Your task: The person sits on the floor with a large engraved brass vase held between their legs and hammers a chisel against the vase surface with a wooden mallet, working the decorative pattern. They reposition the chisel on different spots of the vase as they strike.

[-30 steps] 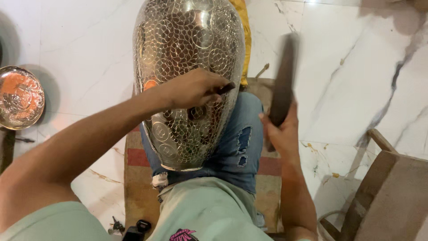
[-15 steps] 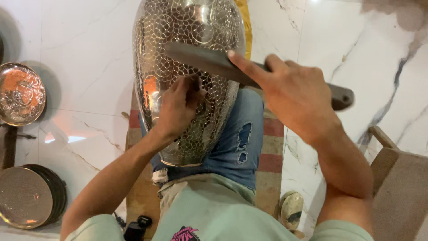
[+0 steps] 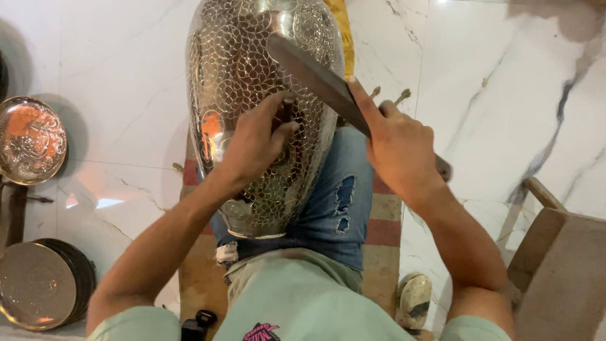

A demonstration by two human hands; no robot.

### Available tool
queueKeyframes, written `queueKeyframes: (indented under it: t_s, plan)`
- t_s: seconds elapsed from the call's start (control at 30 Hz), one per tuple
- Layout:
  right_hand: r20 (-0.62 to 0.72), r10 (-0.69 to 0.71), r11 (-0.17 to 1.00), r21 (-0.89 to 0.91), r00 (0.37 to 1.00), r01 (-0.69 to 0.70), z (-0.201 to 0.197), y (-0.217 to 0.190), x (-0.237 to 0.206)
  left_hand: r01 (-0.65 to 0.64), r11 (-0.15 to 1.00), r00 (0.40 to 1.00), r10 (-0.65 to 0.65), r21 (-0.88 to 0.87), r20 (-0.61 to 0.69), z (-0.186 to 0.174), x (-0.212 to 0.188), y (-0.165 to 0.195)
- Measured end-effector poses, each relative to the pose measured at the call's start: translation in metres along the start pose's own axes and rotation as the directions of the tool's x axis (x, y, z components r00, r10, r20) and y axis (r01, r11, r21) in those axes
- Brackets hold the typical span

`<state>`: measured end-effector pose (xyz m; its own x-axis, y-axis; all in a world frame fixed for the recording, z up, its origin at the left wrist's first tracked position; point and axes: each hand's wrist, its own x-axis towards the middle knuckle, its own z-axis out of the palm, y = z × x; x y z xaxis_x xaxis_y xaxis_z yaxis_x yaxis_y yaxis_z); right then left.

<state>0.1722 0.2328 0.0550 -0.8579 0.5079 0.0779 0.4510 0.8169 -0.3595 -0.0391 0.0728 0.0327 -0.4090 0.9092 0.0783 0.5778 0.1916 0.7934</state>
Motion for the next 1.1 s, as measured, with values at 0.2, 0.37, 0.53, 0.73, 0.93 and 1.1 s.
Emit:
queueKeyframes:
  t_s: [0.2,0.37,0.53,0.73,0.93,1.1]
  plan:
    - [-0.014,0.049,0.996,0.073,0.999,-0.048,0.005,0.017,0.002,-0.001,1.0,0.996,-0.001,0.029,0.088,-0.005,0.009,0.008]
    - [0.151,-0.068,0.982,-0.166,0.986,0.093,-0.023,0.016,0.006,0.054,0.998,0.989,-0.056,0.016,0.134,-0.002,0.009,0.009]
    - [-0.046,-0.015,0.99,0.141,0.999,0.021,-0.019,0.014,-0.002,-0.157,0.977,0.961,0.117,0.147,0.251,-0.003,0.02,0.001]
    - [-0.19,0.195,0.9,0.425,0.962,-0.099,0.027,0.024,-0.037,-0.315,0.948,0.837,0.254,0.048,0.485,0.001,0.044,-0.006]
    - [-0.075,0.476,0.625,0.73,0.876,-0.277,0.086,0.007,-0.089,-0.294,0.952,0.673,0.147,0.08,0.725,0.012,0.066,-0.007]
    - [-0.039,0.716,0.354,0.88,0.697,-0.315,0.117,-0.022,-0.116,-0.365,0.931,0.571,0.215,0.01,0.792,0.02,0.075,-0.015]
